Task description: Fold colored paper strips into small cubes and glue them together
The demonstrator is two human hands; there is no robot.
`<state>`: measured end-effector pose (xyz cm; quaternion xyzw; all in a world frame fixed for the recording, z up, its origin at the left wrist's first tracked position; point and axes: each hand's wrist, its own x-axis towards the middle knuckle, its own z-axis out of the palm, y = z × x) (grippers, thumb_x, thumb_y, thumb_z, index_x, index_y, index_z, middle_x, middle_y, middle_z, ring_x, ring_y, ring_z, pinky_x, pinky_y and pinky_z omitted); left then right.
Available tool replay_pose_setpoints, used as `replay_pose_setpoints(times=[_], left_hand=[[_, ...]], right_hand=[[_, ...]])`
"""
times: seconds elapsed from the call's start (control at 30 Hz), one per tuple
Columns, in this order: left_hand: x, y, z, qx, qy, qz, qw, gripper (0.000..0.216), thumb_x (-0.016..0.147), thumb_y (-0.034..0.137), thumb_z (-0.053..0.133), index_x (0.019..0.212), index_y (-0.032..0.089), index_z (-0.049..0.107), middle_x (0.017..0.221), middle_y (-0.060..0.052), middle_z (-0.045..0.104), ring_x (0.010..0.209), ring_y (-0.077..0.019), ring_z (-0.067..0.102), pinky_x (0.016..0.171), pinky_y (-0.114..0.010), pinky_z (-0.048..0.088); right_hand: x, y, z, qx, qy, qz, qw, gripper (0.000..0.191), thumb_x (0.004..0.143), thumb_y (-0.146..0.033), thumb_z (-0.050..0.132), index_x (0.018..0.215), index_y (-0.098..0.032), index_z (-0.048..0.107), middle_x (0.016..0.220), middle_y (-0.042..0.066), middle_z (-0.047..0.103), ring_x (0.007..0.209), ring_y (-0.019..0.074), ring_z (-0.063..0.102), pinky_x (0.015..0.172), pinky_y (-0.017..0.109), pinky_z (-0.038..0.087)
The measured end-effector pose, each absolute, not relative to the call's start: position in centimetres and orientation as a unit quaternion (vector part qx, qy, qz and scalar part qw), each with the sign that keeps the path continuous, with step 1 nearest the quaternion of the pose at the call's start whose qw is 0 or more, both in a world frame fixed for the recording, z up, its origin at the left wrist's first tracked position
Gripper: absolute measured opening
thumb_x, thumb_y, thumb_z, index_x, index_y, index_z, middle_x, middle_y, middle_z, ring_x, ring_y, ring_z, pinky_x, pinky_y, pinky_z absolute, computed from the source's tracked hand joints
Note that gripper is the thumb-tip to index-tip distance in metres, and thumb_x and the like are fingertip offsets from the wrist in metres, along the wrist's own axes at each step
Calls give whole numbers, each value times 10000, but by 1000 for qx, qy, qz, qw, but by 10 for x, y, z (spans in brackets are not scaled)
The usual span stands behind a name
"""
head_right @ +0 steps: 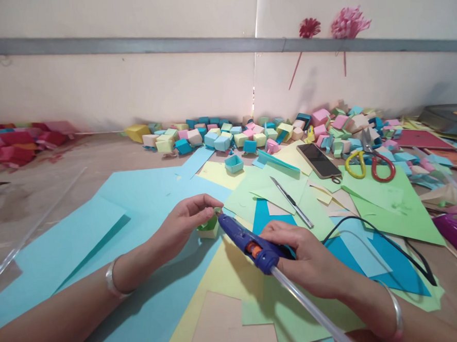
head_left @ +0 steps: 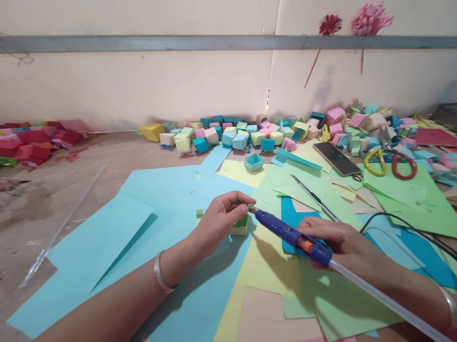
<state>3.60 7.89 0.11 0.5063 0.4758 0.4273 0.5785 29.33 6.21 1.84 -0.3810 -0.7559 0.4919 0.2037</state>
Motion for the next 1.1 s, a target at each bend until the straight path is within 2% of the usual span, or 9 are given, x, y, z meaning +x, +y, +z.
replay_pose_setpoints(times=[0.4,0.67,1.1], left_hand=[[37,80,3,510,479,420,578,140,795,286,657,861,164,680,806,-32,669,737,-133,573,668,-259,387],[36,80,1,504,481,417,584,139,793,278,660,865,161,677,788,-19,658,693,-109,549,629,-245,362],[36,80,1,497,477,426,587,177,773,314,688,860,160,680,798,-32,671,742,-135,593,659,-254,396]], right_hand=[[298,65,12,-366,-759,497,208,169,896,-331,587,839,-198,674,830,33,569,772,164,504,670,278,385],[299,65,11,-364,-761,497,202,127,903,-281,580,859,-209,675,824,15,554,768,149,495,666,267,366],[299,65,13,-368,-777,478,179,200,925,-339,546,915,-207,696,856,37,586,787,166,521,686,277,388]])
